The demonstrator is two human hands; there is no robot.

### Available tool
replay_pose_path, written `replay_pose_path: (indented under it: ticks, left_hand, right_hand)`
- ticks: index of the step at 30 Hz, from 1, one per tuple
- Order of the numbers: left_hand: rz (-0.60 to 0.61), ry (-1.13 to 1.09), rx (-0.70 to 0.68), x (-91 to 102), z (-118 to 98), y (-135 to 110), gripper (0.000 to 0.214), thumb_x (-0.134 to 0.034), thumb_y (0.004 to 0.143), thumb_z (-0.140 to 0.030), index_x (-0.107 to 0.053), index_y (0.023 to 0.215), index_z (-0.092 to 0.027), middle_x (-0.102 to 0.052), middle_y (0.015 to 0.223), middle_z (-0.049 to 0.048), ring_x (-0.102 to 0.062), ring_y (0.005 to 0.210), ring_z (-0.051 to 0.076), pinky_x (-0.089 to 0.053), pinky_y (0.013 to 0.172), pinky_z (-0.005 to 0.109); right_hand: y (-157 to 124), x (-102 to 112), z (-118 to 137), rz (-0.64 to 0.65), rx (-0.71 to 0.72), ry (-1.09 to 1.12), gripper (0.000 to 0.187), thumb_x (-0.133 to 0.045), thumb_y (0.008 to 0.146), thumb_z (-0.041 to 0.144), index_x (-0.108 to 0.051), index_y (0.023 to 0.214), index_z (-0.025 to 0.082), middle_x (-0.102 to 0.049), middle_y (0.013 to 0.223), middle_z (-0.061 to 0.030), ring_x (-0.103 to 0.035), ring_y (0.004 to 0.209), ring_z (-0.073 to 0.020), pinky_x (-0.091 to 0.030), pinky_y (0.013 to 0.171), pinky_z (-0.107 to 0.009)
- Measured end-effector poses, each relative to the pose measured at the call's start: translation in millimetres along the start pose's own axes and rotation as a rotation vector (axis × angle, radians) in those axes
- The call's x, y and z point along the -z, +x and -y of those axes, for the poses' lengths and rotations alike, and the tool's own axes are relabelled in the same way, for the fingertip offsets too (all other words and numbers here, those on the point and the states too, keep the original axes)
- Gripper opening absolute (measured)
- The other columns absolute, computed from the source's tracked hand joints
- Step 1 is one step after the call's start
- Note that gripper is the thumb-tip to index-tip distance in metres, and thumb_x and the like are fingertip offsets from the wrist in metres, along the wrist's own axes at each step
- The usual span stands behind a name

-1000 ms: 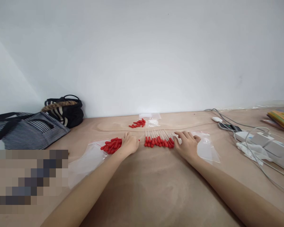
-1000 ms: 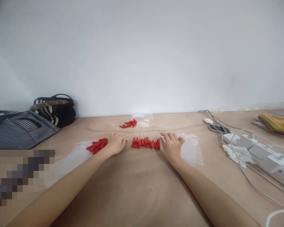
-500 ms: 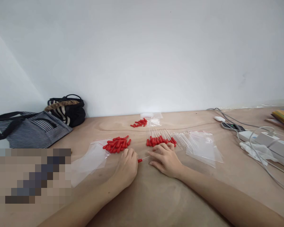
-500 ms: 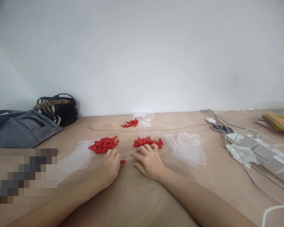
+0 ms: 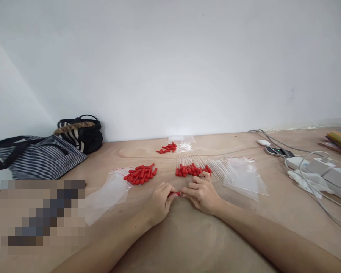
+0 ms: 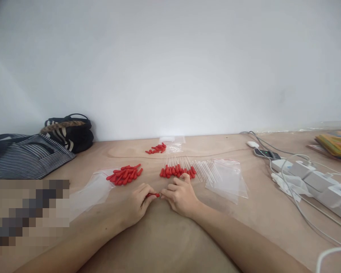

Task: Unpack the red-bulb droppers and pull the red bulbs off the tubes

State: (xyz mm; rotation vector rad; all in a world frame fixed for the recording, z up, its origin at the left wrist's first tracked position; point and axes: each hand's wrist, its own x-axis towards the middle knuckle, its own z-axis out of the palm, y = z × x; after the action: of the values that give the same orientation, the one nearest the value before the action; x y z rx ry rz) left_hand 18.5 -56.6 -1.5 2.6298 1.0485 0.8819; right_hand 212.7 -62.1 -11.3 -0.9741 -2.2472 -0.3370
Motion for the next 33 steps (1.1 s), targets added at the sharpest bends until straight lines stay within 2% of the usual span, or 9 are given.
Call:
replay_pose_path:
  ticks: [3,13,15,20,22,25,27,30,33]
  left_hand:
    - [-0.024,0.020,-0.007,-1.7,0.9,-1.9,0.018,-0.038,0.088,-0.020,-0.049,0.073,-0.019,-0.056,0.071,0.0019,-0.050,0.068,0.016,-0.041,0.064,0.029]
    - [-0.068,0.090,-0.020,-6.1,-0.2,-4.7,0.018,-0.036,0.089,-0.020,-0.048,0.075,-0.018,-0.055,0.071,0.0018,-0.049,0.068,0.017,-0.039,0.063,0.029]
    - [-0.112,0.102,-0.004,-3.0,1.8,-6.1,0.019,-0.035,0.089,-0.020,-0.048,0.076,-0.018,-0.055,0.071,0.0020,-0.050,0.068,0.017,-0.040,0.063,0.029]
    - [-0.250,0.168,0.120,24.1,18.3,7.4,0.016,-0.039,0.087,-0.024,-0.053,0.082,-0.018,-0.058,0.078,0.0034,-0.053,0.076,0.018,-0.042,0.071,0.030]
    - [-0.236,0.235,0.190,38.2,28.7,24.1,0.016,-0.042,0.084,-0.026,-0.056,0.083,-0.018,-0.061,0.083,0.0042,-0.054,0.083,0.020,-0.041,0.075,0.032]
    - [-0.100,0.399,0.387,52.4,46.9,53.3,0.017,-0.045,0.080,-0.025,-0.061,0.079,-0.019,-0.063,0.085,0.0047,-0.055,0.086,0.021,-0.040,0.078,0.033]
    - [-0.026,0.502,0.506,55.0,58.5,68.1,0.018,-0.049,0.077,-0.027,-0.063,0.071,-0.019,-0.064,0.083,0.0060,-0.054,0.090,0.025,-0.038,0.079,0.036]
    - [0.032,0.521,0.568,51.0,68.6,78.1,0.023,-0.055,0.071,-0.030,-0.061,0.052,-0.018,-0.063,0.067,0.0073,-0.056,0.085,0.029,-0.038,0.076,0.040]
    - [0.022,0.533,0.563,41.0,63.3,79.8,0.018,-0.057,0.070,-0.030,-0.065,0.061,-0.017,-0.063,0.081,0.0100,-0.052,0.094,0.032,-0.036,0.078,0.044]
  right_hand:
    - [-0.3,2.0,2.3,0.017,-0.008,-0.009,0.020,-0.046,0.084,0.027,-0.065,0.077,0.025,-0.053,0.053,0.0024,-0.040,0.064,-0.0113,-0.018,0.075,-0.034]
    - [-2.3,2.6,5.8,-0.002,-0.063,0.067,0.020,-0.046,0.083,0.025,-0.063,0.074,0.023,-0.054,0.052,0.0018,-0.040,0.065,-0.0128,-0.017,0.074,-0.035]
    - [-2.4,5.9,3.4,0.000,-0.099,0.093,0.022,-0.045,0.084,0.026,-0.063,0.072,0.023,-0.056,0.053,0.0010,-0.042,0.065,-0.0132,-0.018,0.074,-0.035]
    - [4.3,15.7,-14.3,-0.053,-0.379,0.180,0.028,-0.037,0.088,0.027,-0.064,0.082,0.026,-0.065,0.069,0.0008,-0.049,0.066,-0.0130,-0.021,0.072,-0.033]
    - [8.0,16.6,-24.8,-0.066,-0.478,0.185,0.029,-0.034,0.089,0.028,-0.063,0.089,0.025,-0.067,0.078,-0.0005,-0.053,0.072,-0.0142,-0.023,0.070,-0.031]
    - [8.4,16.2,-43.4,-0.052,-0.598,0.113,0.029,-0.034,0.086,0.028,-0.062,0.087,0.021,-0.065,0.084,-0.0038,-0.055,0.077,-0.0161,-0.026,0.070,-0.030]
    - [5.0,17.1,-56.6,-0.048,-0.694,0.026,0.027,-0.037,0.084,0.027,-0.063,0.085,0.019,-0.064,0.086,-0.0056,-0.055,0.079,-0.0167,-0.026,0.072,-0.030]
    - [-1.3,20.5,-72.9,-0.011,-0.838,-0.102,0.027,-0.039,0.081,0.026,-0.064,0.087,0.018,-0.063,0.085,-0.0066,-0.055,0.079,-0.0177,-0.024,0.075,-0.033]
    - [-4.7,23.0,-80.9,0.076,-0.929,-0.169,0.029,-0.039,0.080,0.027,-0.063,0.092,0.017,-0.063,0.084,-0.0070,-0.055,0.080,-0.0193,-0.022,0.076,-0.035]
